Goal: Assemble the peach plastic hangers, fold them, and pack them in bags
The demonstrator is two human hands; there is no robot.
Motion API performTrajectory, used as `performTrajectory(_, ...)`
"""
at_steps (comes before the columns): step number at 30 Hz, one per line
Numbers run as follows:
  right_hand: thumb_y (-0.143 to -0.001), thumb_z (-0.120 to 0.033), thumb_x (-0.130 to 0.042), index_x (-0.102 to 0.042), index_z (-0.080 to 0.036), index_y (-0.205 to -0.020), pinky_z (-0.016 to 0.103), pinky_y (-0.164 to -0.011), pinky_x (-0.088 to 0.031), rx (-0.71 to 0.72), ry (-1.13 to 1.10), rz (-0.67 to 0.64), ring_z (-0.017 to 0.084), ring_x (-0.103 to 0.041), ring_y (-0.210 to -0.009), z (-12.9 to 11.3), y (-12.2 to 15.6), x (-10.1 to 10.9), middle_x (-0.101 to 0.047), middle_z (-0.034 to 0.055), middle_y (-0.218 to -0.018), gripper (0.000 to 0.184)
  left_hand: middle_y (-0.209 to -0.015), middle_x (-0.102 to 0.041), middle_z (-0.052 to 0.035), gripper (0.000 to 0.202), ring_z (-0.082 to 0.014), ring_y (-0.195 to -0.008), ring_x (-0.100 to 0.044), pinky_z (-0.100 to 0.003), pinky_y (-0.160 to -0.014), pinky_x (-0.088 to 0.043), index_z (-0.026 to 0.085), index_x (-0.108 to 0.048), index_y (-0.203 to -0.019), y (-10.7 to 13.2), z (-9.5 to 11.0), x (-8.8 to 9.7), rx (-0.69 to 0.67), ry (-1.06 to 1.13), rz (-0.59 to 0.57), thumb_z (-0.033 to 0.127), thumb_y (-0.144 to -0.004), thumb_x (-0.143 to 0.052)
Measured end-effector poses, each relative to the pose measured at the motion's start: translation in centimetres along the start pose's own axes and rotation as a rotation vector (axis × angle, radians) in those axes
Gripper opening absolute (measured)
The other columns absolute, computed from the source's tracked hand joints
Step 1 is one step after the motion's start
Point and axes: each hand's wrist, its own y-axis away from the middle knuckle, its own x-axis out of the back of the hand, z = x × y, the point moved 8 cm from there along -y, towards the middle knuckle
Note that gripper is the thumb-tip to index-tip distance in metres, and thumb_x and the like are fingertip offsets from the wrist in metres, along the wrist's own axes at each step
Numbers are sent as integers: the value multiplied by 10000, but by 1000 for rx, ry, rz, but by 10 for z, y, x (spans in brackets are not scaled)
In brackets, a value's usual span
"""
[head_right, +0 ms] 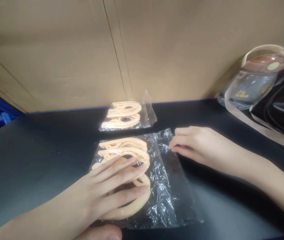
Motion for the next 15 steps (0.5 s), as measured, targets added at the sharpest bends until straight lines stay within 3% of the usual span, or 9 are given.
performTrajectory(4, -970, -356, -511, -628, -267, -994, 279, -652, -503, -55, -149, 116, 153, -647, -733, -5, -2, 8, -676, -8, -886, 149, -1554, -378, -14, 579, -304, -1461, -280, -505, -1203, -255, 247, -507, -1389, -3, -2, -3, -32, 11, 33, 561, -904, -545)
performTrajectory(8, -971, -294, -517, -601, -248, -986, 250, -663, -491, 10, -183, 213, 129, -635, -725, -26, -12, 9, -672, -16, -875, 97, -1553, -381, -39, 602, -304, -1456, -294, -489, -1207, -255, 232, -494, -1389, -3, 3, -6, -75, 20, 86, 546, -885, -588)
performTrajectory(11, -973, -277, -493, -601, -212, -978, 264, -696, -503, 60, -142, 201, 145, -643, -785, -44, -21, 3, -665, 17, -910, 126, -1560, -362, -68, 642, -311, -1461, -277, -492, -1212, -236, 212, -466, -1405, -4, 7, -8, -114, 9, 110, 536, -870, -610)
performTrajectory(15, -959, -346, -523, -586, -190, -1055, 271, -690, -539, 30, -183, 178, 162, -676, -798, -50, -25, -6, -692, 36, -928, 194, -1562, -361, -85, 673, -298, -1483, -216, -475, -1226, -198, 169, -431, -1418, -4, 9, -11, -171, 14, 76, 489, -856, -619)
